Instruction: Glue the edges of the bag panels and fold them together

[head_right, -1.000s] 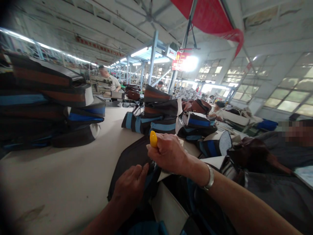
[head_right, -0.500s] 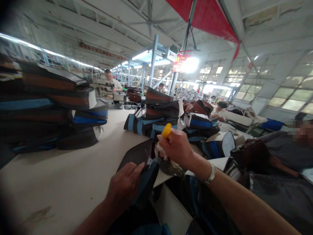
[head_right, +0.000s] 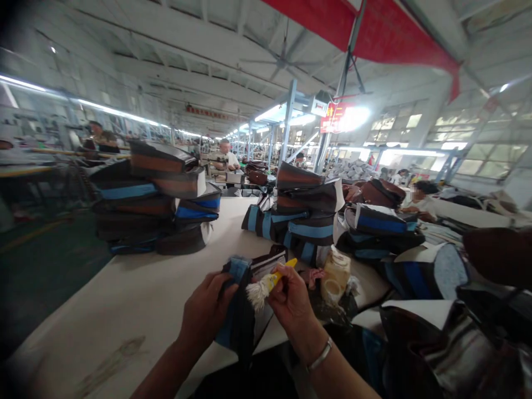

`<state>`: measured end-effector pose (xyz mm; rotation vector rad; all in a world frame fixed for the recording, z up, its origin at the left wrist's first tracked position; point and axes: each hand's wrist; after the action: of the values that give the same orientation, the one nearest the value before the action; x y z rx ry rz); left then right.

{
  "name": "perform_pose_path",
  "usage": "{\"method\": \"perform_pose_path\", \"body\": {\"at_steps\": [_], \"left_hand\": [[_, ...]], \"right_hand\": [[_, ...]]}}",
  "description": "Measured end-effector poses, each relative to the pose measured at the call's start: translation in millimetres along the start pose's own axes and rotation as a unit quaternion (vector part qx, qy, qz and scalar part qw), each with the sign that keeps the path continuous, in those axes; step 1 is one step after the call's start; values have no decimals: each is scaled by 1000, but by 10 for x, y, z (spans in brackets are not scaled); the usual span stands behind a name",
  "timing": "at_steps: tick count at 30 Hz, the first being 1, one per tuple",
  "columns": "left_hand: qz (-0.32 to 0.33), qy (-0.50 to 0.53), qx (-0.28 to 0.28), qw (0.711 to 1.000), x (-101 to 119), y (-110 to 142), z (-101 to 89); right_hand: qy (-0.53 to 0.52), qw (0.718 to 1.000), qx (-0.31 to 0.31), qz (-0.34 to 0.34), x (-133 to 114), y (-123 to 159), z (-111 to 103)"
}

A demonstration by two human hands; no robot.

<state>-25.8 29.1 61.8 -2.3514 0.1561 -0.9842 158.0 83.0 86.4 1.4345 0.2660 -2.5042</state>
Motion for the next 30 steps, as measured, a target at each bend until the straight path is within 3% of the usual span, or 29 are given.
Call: {"method": "perform_pose_path", "body": {"at_steps": [5, 9, 11, 14, 17, 20, 22, 25, 30], "left_hand": [[-67, 12, 17, 998, 121, 71, 9], [-89, 135, -6, 987, 46, -2, 26], [-89, 194, -27, 977, 17, -45, 9], [-92, 235, -45, 967, 66, -96, -28], [-97, 239, -61, 964, 175, -125, -51], [-105, 235, -67, 964, 234, -131, -52], [-112, 232, -67, 964, 226, -126, -49], [-116, 236, -67, 962, 185, -123, -49], [-120, 232, -66, 963, 151, -138, -53]], "right_hand": [[-10, 1000, 12, 3, 206, 3, 84], [-24, 999, 44, 13, 17, 34, 61], [1, 995, 92, -43, -176, 51, 73], [108, 967, 138, -184, -415, 77, 171], [313, 896, 88, -303, -498, 56, 299], [515, 754, 0, -408, -501, -24, 358], [577, 674, -6, -461, -509, -70, 359], [591, 637, 30, -494, -531, -69, 360], [618, 577, -21, -534, -504, 9, 397]]}}
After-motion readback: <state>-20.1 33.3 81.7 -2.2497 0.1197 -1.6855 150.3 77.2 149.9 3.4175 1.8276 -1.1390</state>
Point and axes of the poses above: each hand's wrist, its own y-axis away from the middle knuckle, its own z-axis out of the palm, x = y × z, and after that the axes turned 14 degrees about y, right-handed
